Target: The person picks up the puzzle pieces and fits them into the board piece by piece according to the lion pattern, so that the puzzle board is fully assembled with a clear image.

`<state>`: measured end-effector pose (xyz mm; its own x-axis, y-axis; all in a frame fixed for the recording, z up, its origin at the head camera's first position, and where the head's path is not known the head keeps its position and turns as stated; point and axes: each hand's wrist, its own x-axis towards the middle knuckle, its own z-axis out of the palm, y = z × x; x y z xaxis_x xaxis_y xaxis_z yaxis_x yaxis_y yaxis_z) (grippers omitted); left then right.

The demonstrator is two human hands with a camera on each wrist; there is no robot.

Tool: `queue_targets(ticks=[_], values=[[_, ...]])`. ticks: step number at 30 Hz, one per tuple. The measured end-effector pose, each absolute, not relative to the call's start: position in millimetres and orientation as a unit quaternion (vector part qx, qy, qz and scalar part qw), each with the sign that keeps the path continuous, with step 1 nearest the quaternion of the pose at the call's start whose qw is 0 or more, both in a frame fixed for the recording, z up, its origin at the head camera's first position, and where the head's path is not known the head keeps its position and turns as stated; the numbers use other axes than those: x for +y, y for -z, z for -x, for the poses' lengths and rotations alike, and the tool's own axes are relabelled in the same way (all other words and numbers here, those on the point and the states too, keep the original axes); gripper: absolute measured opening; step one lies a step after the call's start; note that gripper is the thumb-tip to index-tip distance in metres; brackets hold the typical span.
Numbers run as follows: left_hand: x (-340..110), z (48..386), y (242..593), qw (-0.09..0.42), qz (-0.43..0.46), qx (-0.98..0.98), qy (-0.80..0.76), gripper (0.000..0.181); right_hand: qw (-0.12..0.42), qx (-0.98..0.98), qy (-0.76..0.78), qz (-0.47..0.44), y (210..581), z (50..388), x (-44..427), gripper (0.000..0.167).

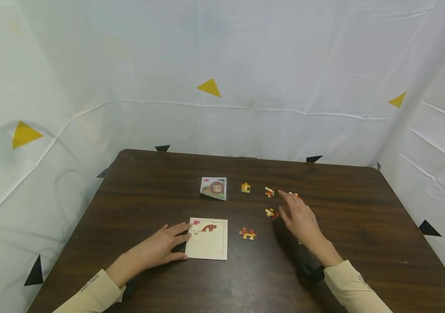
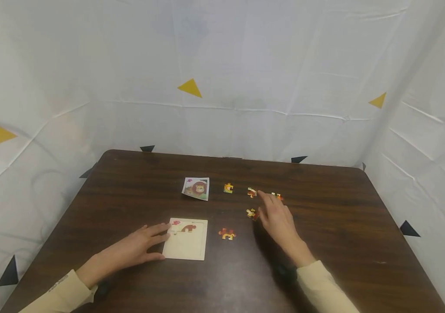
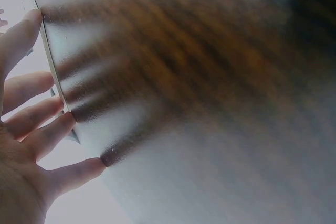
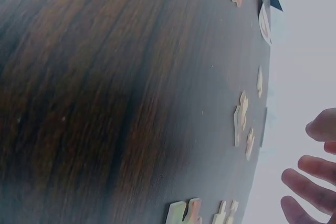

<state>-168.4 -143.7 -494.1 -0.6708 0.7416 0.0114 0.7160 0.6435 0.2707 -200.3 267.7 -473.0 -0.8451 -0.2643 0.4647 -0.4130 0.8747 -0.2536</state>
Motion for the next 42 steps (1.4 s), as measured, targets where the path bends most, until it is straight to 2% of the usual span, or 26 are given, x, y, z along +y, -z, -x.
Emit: queue_targets(ticks=[24, 42], values=[[-143, 169, 496, 0.053, -0.397, 0.908, -0.122, 0.060, 0.233, -0.939, -0.187, -0.172, 477, 196, 285, 0.050], [-144, 168, 493, 0.050, -0.399, 0.906, -0.130, 0.059, 0.213, -0.949, -0.188, -0.137, 482, 191, 294, 0.050]])
